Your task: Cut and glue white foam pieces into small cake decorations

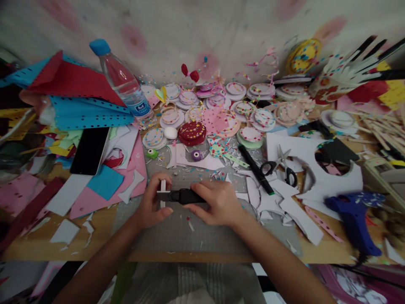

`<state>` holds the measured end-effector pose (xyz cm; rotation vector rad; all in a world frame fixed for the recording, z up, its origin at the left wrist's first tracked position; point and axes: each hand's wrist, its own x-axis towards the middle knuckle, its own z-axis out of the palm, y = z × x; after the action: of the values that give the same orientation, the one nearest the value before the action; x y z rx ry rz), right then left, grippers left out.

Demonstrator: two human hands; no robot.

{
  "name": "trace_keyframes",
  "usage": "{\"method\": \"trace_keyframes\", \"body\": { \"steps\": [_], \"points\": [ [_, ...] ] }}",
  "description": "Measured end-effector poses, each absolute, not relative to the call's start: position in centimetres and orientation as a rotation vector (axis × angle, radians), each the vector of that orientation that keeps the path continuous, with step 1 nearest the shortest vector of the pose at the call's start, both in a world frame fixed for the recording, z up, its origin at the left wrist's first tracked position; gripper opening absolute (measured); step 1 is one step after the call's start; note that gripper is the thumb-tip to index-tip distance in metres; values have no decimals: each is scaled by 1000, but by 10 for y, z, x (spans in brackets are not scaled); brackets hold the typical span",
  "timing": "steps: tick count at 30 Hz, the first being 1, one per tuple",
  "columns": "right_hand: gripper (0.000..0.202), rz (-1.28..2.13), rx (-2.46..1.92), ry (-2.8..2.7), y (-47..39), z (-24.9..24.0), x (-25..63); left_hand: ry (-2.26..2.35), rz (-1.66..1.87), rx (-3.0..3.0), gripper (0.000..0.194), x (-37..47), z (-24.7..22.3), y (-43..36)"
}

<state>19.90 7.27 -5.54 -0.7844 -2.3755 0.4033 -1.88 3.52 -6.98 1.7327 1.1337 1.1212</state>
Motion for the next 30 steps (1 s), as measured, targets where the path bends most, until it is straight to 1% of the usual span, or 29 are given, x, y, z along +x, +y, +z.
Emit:
{"method": "trace_keyframes", "body": {
  "steps": [4, 14, 18, 30],
  "points": [
    [43, 426, -698, -2468, 74, -53, 199, 1056, 1029, 1767, 44, -20, -66, 36],
    [44, 457, -675, -2510, 74, -55, 200, 1074, 989, 1879, 38, -21, -57, 38],
    [45, 440, -680, -2512, 73, -55, 199, 1063, 1028, 1911, 33, -20, -56, 39],
    [45, 378, -669, -2476, 72, -57, 198, 1070, 1155, 1966, 29, -15, -54, 38]
  ]
}}
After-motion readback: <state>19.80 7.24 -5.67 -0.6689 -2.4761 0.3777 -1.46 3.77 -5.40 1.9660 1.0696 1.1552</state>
